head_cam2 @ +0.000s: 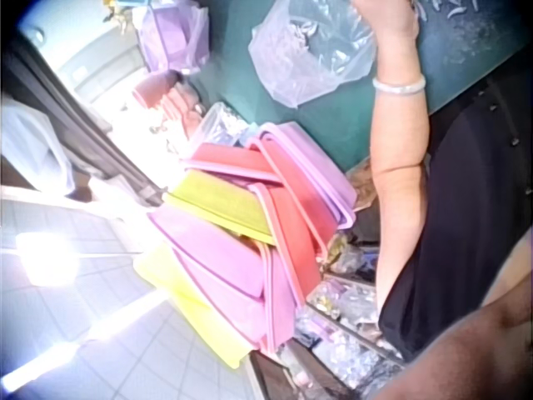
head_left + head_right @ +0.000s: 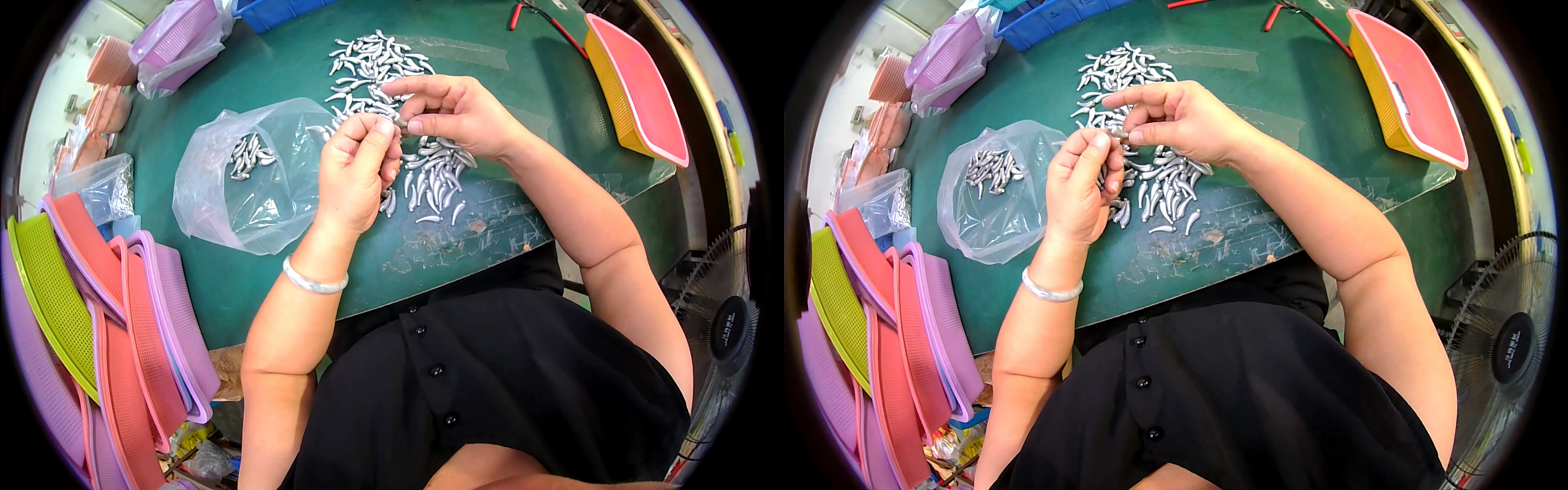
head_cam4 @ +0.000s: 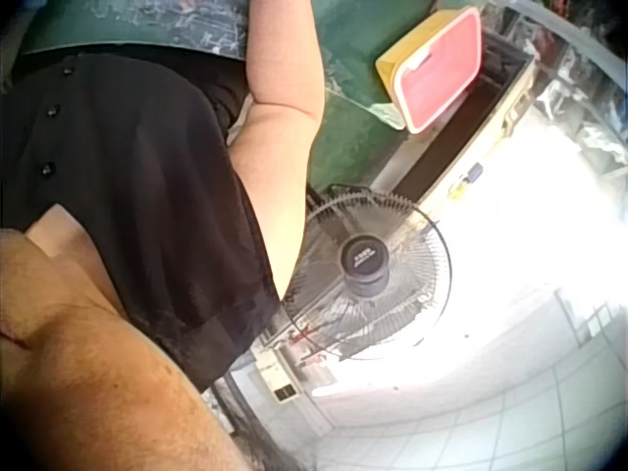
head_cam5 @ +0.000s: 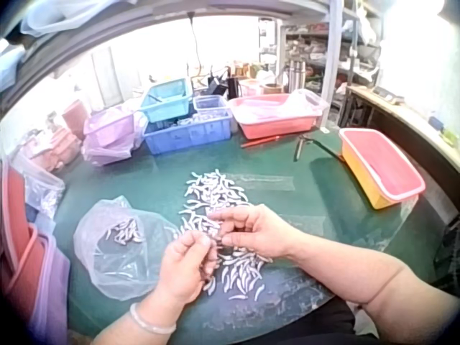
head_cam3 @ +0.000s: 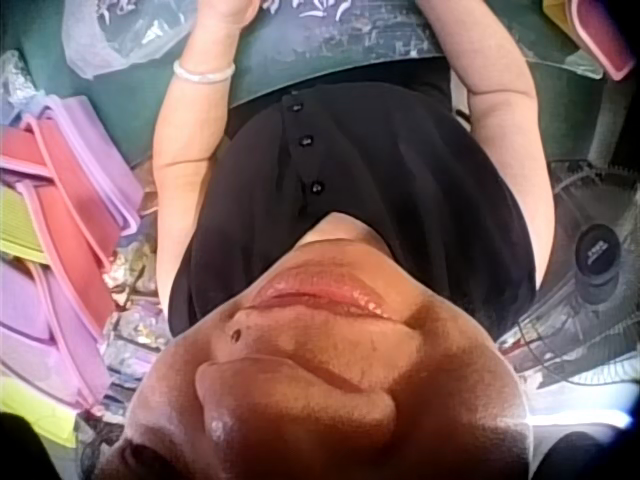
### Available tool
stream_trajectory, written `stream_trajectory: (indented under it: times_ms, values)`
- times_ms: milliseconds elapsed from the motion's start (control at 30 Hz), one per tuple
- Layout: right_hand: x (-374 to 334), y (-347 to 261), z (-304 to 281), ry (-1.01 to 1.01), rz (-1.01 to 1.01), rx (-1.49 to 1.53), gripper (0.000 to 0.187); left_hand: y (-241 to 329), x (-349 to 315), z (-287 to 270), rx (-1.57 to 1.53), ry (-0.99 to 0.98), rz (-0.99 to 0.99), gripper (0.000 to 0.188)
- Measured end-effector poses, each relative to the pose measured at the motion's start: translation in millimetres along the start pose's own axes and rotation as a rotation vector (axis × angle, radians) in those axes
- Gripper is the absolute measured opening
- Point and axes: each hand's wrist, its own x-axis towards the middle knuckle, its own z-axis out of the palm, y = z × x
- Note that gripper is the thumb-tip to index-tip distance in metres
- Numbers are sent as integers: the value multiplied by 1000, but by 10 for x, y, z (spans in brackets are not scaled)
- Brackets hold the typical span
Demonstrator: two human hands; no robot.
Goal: The person sits at a green workbench and sorts small, silver, cylindrical metal parts by hand. They pick up individual pieces from a pile on the table, inspect them, and place them into a clear plastic bag. The process is repetitive and involves handling the parts one by one.
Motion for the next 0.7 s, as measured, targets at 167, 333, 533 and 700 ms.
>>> stream_trajectory:
  times_ms: [167, 333, 533, 700]
  values:
    - [-6, 2, -7, 28, -70, 7, 46, -13, -8, 19, 121, -6, 141, 13]
    - [-27, -14, 57, 93, -191, -140, 48, -37, -3, 32, 269, 82, 241, 13]
    - [-36, 9, 49, 143, -370, -386, 48, -40, 0, 29, 242, 114, 200, 16]
    - [-35, 12, 61, 175, -459, -449, 51, -30, -17, 49, 230, 114, 180, 15]
